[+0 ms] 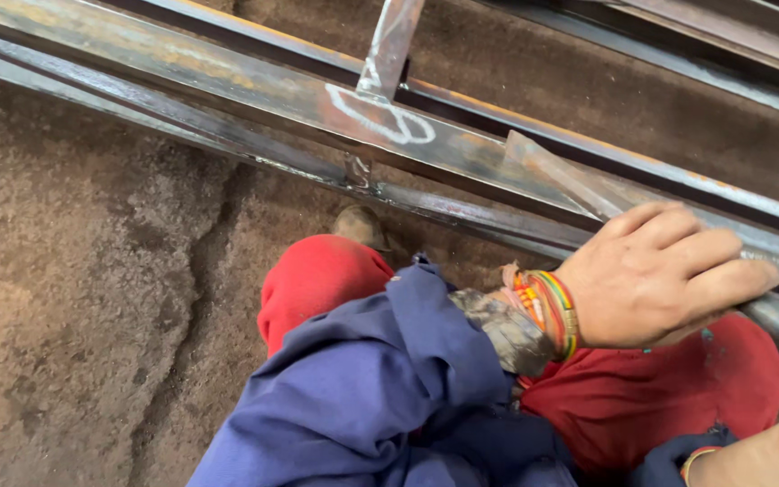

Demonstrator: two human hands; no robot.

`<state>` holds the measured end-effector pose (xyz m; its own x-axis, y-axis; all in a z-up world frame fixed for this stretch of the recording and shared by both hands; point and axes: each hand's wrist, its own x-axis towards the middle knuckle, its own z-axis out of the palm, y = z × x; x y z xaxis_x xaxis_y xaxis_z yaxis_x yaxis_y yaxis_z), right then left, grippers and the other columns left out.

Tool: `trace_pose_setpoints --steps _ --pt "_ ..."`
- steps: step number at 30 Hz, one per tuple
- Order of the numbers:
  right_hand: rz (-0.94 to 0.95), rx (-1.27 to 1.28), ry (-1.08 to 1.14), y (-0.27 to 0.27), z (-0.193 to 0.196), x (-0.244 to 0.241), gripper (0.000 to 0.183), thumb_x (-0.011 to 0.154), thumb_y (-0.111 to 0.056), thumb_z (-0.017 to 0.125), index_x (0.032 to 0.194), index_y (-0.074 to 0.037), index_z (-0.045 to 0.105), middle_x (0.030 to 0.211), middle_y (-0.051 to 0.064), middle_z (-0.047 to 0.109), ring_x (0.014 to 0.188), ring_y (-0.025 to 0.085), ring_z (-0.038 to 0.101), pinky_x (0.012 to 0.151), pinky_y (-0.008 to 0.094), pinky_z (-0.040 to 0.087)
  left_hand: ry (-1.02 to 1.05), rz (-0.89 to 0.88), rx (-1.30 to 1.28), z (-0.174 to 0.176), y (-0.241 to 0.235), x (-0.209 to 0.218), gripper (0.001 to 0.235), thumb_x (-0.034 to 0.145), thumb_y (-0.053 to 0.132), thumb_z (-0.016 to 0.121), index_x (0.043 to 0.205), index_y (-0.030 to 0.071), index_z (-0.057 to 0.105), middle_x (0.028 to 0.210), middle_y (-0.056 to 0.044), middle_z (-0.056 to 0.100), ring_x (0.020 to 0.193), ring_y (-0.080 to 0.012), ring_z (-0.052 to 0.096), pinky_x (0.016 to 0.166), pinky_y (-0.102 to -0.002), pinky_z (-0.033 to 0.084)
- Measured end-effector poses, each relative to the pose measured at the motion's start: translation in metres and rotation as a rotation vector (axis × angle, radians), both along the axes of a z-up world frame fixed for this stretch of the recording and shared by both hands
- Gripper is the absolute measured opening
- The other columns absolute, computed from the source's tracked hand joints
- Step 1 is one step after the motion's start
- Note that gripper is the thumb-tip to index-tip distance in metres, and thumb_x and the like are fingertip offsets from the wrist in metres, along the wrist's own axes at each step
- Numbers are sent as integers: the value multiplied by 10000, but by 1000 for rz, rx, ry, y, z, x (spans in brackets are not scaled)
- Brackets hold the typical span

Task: The person uses a metal rod to pry a bar into place on a metal structure, then uses a hammer and a metal rod to strike the frame joints while another person assists by holding the structure on the floor.

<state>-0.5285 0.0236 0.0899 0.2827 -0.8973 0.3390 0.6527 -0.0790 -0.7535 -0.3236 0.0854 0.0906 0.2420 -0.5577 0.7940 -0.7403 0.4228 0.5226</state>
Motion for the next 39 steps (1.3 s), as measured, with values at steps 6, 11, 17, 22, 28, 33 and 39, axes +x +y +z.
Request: trace_pose_setpoints --steps 6,11,17,22,28,33,39 --pt "60 -3 -16 12 -5 -41 393 1126 -221 536 773 -109 406 660 19 392 591 152 373 695 343 358 -163 -43 -54 3 18 0 309 969 261 625 1275 245 586 1056 38 567 930 -155 600 832 -331 497" --pt "112 8 -2 17 -1 -53 403 1120 -236 541 761 -111 409 678 23 415 625 162 393 751 359 382 -237 -87 -45 -7 30 -8 314 995 253 598 1308 233 582 1020 38 561 877 -150 602 749 -319 464" --pt "169 34 19 27 -4 -55 415 1113 -253 547 746 -113 413 698 29 444 666 174 417 819 379 409 -271 -295 126 -41 30 -19 228 1031 230 546 1257 218 566 908 40 574 767 -159 631 657 -353 419" --pt "196 62 73 37 -2 -38 425 1107 -268 551 734 -114 417 715 33 468 701 184 437 876 396 433 -283 -276 168 -72 11 -10 147 979 214 553 1126 220 548 852 31 573 815 -189 644 694 -383 443" --pt "14 56 295 39 -17 -22 384 1134 -227 554 781 -93 489 800 71 535 839 226 536 989 446 448 -310 -152 298 -112 -3 5 144 937 192 570 1081 190 577 893 12 615 903 -215 665 779 -389 488" --pt "36 166 257 39 -36 -18 335 1193 -125 565 871 -36 548 883 111 577 916 230 580 1100 516 468 -320 -126 461 -142 -6 6 183 901 171 568 1081 162 596 947 -21 662 959 -239 681 800 -406 510" --pt "-98 184 747 39 -19 0 153 1109 -196 602 1039 -60 619 1103 128 716 1095 243 682 979 413 548 -294 -95 537 -162 -13 1 191 892 151 564 1081 144 591 993 -43 680 997 -257 683 821 -408 524"
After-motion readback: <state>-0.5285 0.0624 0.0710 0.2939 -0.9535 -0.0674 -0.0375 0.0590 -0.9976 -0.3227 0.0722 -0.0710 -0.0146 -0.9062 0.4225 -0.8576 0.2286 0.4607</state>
